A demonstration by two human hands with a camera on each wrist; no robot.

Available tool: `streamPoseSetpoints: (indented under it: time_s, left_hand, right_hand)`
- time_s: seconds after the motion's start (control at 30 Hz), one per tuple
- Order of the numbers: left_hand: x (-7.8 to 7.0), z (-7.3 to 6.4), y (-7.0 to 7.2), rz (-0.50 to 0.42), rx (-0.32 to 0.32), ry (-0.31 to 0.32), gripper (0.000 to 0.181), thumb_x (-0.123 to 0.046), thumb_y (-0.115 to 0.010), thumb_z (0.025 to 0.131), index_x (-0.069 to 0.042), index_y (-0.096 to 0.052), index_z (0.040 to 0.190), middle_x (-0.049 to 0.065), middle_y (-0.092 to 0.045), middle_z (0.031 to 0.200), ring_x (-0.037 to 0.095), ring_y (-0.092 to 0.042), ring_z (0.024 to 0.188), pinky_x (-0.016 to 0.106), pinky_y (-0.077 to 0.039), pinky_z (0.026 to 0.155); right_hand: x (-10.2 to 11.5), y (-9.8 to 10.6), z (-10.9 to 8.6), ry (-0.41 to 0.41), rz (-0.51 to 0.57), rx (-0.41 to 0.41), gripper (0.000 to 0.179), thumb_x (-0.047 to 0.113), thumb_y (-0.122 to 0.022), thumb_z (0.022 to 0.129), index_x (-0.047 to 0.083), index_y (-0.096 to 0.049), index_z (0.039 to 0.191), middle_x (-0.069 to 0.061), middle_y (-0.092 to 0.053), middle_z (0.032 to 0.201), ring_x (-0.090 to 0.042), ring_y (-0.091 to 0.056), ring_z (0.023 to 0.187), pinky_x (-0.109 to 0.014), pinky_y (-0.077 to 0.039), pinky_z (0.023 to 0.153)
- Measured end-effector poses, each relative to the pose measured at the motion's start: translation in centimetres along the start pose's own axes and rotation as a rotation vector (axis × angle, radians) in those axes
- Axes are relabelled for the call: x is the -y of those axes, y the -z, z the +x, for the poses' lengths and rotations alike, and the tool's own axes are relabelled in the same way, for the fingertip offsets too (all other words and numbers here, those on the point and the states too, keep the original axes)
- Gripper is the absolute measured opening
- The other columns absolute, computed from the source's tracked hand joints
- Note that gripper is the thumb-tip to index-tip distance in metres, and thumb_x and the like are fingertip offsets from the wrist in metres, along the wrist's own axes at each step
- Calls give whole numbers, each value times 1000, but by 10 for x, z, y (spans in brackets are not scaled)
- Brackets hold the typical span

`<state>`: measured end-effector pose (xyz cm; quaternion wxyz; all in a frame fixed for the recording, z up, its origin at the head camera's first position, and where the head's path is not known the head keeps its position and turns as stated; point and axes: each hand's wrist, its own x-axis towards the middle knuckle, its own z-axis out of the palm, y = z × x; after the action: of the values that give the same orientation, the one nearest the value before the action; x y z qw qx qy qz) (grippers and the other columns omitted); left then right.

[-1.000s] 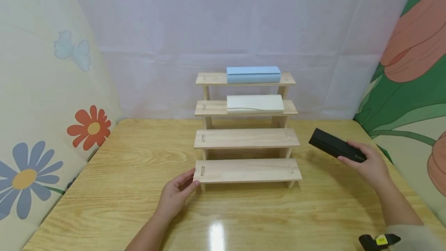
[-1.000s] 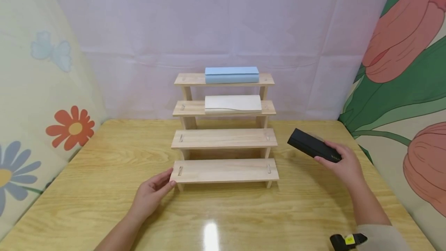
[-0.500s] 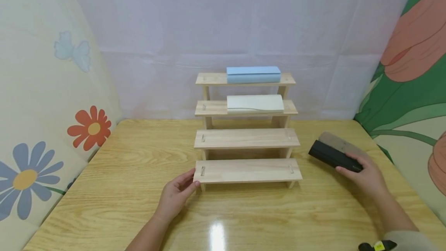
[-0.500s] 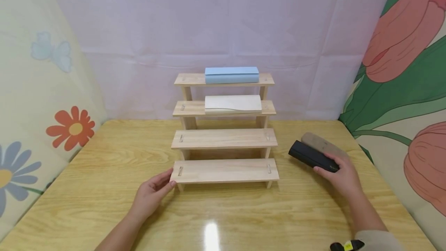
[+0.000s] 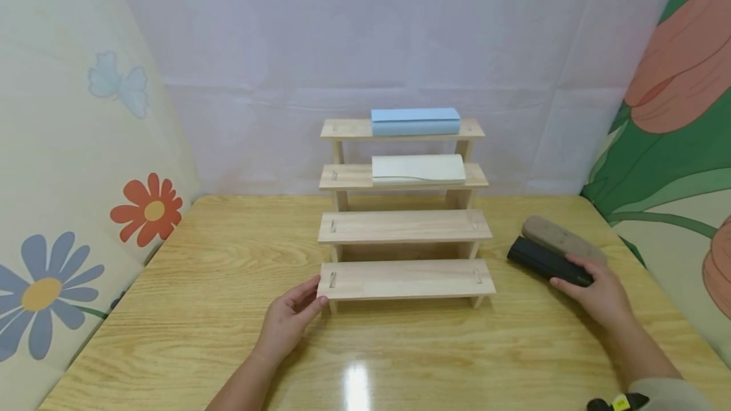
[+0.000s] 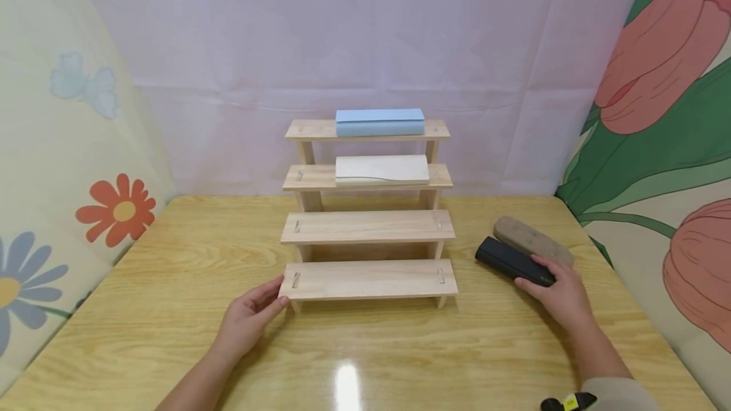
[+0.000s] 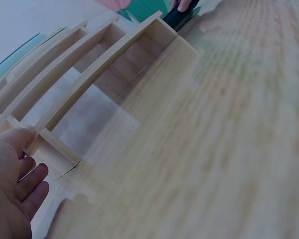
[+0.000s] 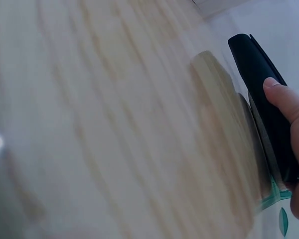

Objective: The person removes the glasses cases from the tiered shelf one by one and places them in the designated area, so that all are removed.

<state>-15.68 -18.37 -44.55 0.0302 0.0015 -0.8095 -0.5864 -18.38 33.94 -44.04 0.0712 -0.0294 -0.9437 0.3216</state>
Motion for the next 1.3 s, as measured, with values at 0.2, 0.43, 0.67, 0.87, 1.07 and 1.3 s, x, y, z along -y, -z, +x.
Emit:
streamPoseSetpoints:
  time_s: [0.2, 0.43, 0.67, 0.87, 1.07, 1.3]
  left_hand:
    - [0, -1, 0, 12, 1, -3, 48, -18, -70, 91, 0, -57, 134, 18, -57, 138, 35, -58, 125, 28, -55, 98]
    - [0, 0, 0, 14, -1, 2, 48, -18, -70, 91, -1, -57, 134, 17, -57, 138, 34, -59, 125, 28, -55, 98]
    - [0, 1, 0, 22, -3, 1, 47, -18, -70, 91, -1, -57, 134, 17, -58, 138, 33, -59, 124, 28, -55, 98]
    - [0, 1, 0, 24, -7, -4, 47, -17, -70, 91, -1, -58, 133, 16, -58, 137, 33, -60, 123, 28, -55, 97]
    - [0, 1, 0, 15, -7, 3, 46, -15, -70, 91, -1, -58, 133, 16, -58, 137, 33, -60, 123, 26, -56, 96]
    - [0, 0, 1, 26, -5, 3, 47, -18, -70, 92, -2, -57, 134, 16, -58, 138, 33, -60, 123, 27, -55, 97]
  right_hand:
    - [-4, -5, 1, -8, -3, -8, 77, 45, -72, 87, -3, -46, 141, -37, -40, 144, -60, -32, 130, -73, -30, 103]
    - [-7, -8, 3, -11, 0, -16, 77, 44, -72, 87, -4, -46, 141, -38, -39, 144, -60, -32, 129, -73, -30, 103]
    - [-10, -11, 3, 10, -18, -18, 76, 44, -72, 87, -4, -45, 140, -38, -39, 143, -60, -33, 129, -73, -31, 102]
    - [-11, -12, 2, 48, -42, -28, 72, 40, -73, 88, -4, -46, 139, -39, -40, 141, -60, -34, 127, -73, -32, 101]
    - [-14, -11, 2, 66, -45, -13, 72, 37, -73, 88, -4, -45, 140, -39, -40, 141, -60, -34, 127, -73, -31, 101]
    - [-19, -4, -2, 20, -53, 18, 76, 42, -71, 88, -4, -42, 142, -42, -35, 142, -61, -31, 127, -74, -30, 100]
